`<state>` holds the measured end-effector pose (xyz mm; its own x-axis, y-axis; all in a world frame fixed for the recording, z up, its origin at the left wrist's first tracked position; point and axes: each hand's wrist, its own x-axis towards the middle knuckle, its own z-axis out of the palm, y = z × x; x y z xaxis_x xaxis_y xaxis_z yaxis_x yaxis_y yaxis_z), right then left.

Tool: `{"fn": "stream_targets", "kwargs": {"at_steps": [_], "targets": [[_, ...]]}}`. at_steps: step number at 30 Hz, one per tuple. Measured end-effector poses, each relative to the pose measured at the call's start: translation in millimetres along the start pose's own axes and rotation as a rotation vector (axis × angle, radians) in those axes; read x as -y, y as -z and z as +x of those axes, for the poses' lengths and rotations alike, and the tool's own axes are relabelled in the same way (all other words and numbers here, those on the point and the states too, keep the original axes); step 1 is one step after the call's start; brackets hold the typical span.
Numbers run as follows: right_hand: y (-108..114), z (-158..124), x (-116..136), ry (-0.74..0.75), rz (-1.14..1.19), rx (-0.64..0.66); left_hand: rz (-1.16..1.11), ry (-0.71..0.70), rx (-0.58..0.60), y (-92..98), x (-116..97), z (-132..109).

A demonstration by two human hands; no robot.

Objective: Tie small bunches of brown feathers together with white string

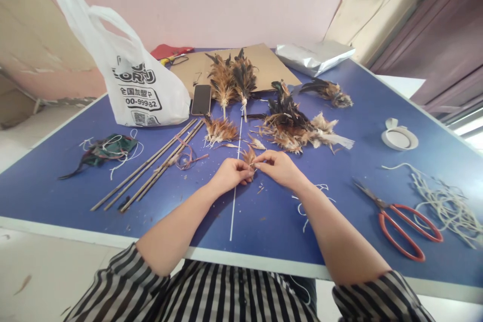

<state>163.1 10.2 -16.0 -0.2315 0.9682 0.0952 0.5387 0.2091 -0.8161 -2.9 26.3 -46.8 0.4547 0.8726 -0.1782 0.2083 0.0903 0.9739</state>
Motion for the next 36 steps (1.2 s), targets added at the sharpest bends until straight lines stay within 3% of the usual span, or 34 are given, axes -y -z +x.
{"fn": "stream_targets", "kwargs": {"at_steps": [10, 18, 20, 24, 27, 32, 36], "targets": [[-1, -4, -7, 0.108, -0.205, 0.034, -0.036, 0.020, 0.002, 1.4, -4, -1], [3, -6, -8, 0.125, -0.110, 0.221, -0.028, 0.047, -0.001, 3.4, -3, 0], [5, -5, -7, 0.093, -0.076, 0.230, -0.019, 0.058, 0.001, 3.3, -3, 0], [3, -4, -2, -0.093, 0.107, 0.103, -0.001, 0.050, 0.000, 2.6, -3, 0], [-5, -3, -2, -0.206, 0.283, 0.124, 0.019, 0.031, 0.009, 2.3, -3, -1], [-18, -1, -10, -0.207, 0.325, 0.181, 0.142, -0.095, 0.031, 3.2, -3, -5], [-17, -1, -12, -0.154, 0.269, 0.184, 0.417, -0.278, -0.078, 2.6, -5, -10]]}}
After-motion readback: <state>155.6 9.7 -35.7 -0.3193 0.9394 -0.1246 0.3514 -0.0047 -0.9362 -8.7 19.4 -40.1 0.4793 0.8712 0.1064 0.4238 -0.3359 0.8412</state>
